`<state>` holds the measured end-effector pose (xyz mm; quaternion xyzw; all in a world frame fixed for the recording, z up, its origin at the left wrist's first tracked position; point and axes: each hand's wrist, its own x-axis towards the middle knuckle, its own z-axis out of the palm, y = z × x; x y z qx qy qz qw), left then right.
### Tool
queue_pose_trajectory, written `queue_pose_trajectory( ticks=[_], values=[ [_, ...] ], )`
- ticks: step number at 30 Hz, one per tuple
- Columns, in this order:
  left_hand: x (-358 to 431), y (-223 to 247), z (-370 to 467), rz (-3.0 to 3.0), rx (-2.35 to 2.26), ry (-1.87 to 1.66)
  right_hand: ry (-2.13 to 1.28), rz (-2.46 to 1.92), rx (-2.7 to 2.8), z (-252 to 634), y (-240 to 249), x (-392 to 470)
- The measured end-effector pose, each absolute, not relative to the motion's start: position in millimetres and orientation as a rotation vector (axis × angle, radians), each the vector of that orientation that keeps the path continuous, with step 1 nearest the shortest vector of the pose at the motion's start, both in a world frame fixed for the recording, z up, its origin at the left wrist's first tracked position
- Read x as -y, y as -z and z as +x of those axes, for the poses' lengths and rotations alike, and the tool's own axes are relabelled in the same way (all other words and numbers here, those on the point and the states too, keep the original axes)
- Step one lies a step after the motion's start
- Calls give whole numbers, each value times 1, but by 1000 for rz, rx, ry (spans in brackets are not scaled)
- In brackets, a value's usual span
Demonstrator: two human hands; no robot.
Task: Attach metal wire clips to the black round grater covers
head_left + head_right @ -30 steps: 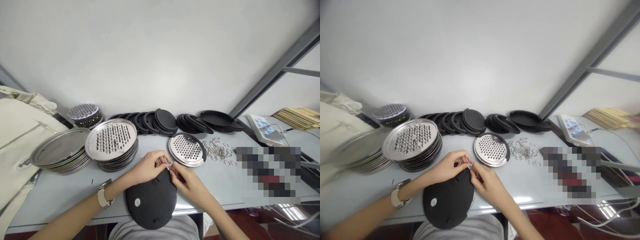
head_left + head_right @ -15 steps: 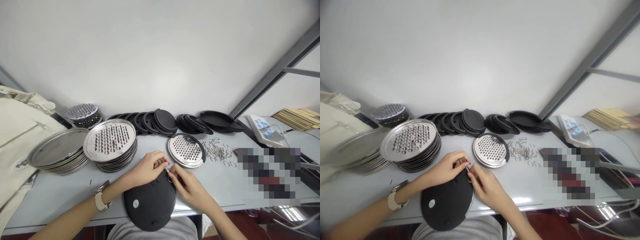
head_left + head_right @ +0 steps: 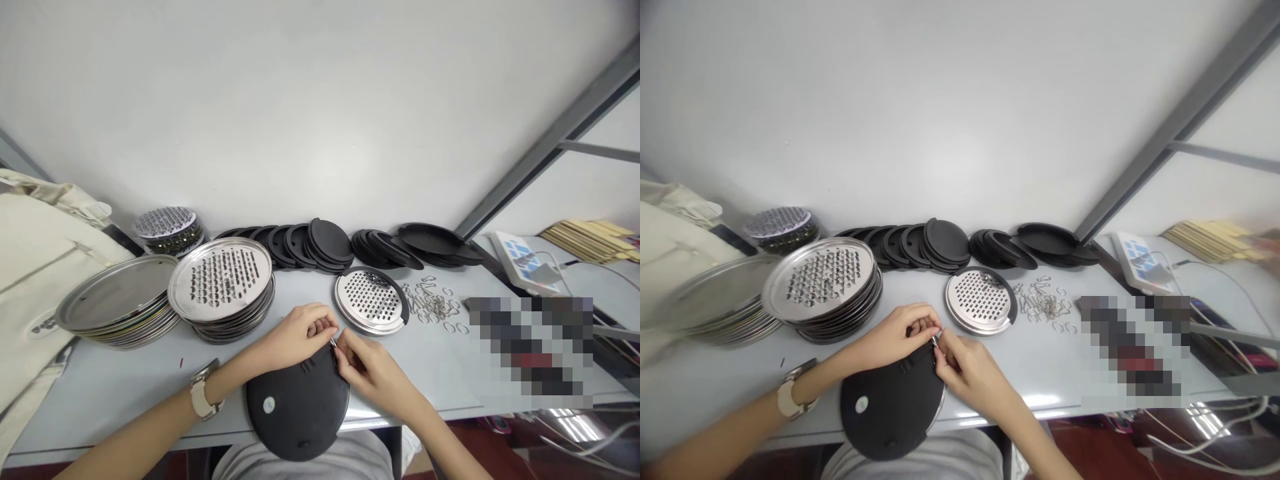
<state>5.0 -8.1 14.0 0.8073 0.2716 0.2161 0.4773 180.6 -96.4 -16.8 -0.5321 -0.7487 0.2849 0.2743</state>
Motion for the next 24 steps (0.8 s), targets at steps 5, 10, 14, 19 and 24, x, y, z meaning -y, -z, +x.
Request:
queue_pose_trajectory(
  ticks=[5,10,14,19,24],
  values=[
    [8,-15,5,2020,-629,-525,-758,-1435,2034,180,17,97],
    [6,-11,7,2127,-717,-555,-766,-1440,1932,180,17,97],
    [7,-2,8,2175,-771,-590,-793,-1415,1832,182,16,96],
    [10,5,11,2204,-878,-637,-783,-1419,1864,182,14,95],
    [10,7,13,2209,-917,-657,-742,-1442,1845,181,14,92]
  ],
)
